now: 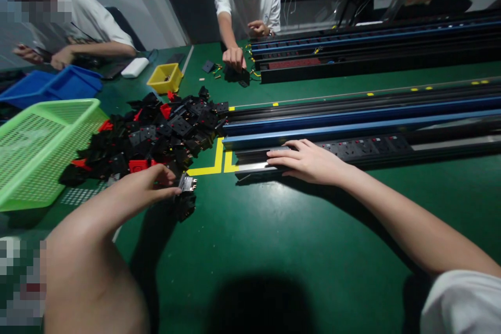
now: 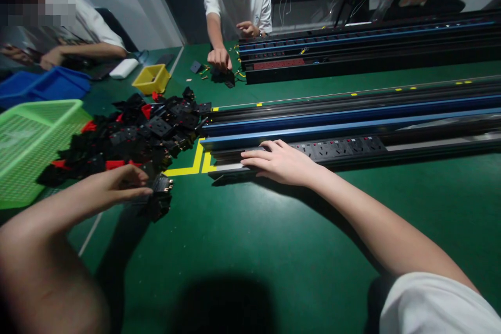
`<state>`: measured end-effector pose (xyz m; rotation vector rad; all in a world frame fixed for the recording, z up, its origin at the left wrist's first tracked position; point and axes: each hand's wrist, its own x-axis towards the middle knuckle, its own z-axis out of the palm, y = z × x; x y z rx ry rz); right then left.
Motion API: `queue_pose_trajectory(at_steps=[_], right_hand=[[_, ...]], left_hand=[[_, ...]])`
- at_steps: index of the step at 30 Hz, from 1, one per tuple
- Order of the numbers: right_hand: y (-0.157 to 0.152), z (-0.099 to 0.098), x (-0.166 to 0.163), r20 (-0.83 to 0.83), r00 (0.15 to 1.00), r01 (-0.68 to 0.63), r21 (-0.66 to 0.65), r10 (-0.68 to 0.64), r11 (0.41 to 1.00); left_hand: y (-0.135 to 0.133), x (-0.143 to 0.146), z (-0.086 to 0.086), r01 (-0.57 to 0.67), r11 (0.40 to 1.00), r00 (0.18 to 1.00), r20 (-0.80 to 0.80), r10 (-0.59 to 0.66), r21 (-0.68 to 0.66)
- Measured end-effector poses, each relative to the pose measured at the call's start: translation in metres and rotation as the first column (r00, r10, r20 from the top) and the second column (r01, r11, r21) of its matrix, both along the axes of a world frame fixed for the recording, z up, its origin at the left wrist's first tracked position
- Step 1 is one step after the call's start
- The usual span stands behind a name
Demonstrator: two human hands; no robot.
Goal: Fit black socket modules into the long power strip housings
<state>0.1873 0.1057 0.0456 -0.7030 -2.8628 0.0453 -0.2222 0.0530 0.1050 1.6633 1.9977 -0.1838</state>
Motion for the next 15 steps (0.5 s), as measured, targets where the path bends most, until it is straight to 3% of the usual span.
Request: queue_pose_trajectory(at_steps=[4,8,15], right_hand=[[0.001,-0.002,0.000,-0.050,0.999,0.012,-0.019,-0.013,1.000],[0.001,-0.002,0.000,-0.076,0.997,0.004,-0.025,-0.006,1.000],[-0.001,0.001,0.001,-0.082,0.997,0.011,-0.014,-0.012,1.000]], left_hand=[[-0.001,-0.005,-0.016,0.052,0.986,0.994,-0.085,-0.066,-0.160],[0.000,-0.007,-0.030,0.093,0.979,0.987,-0.115,-0.115,-0.181],[0.003,0.018,-0.021,0.114,0.978,0.977,-0.156,-0.142,-0.175]])
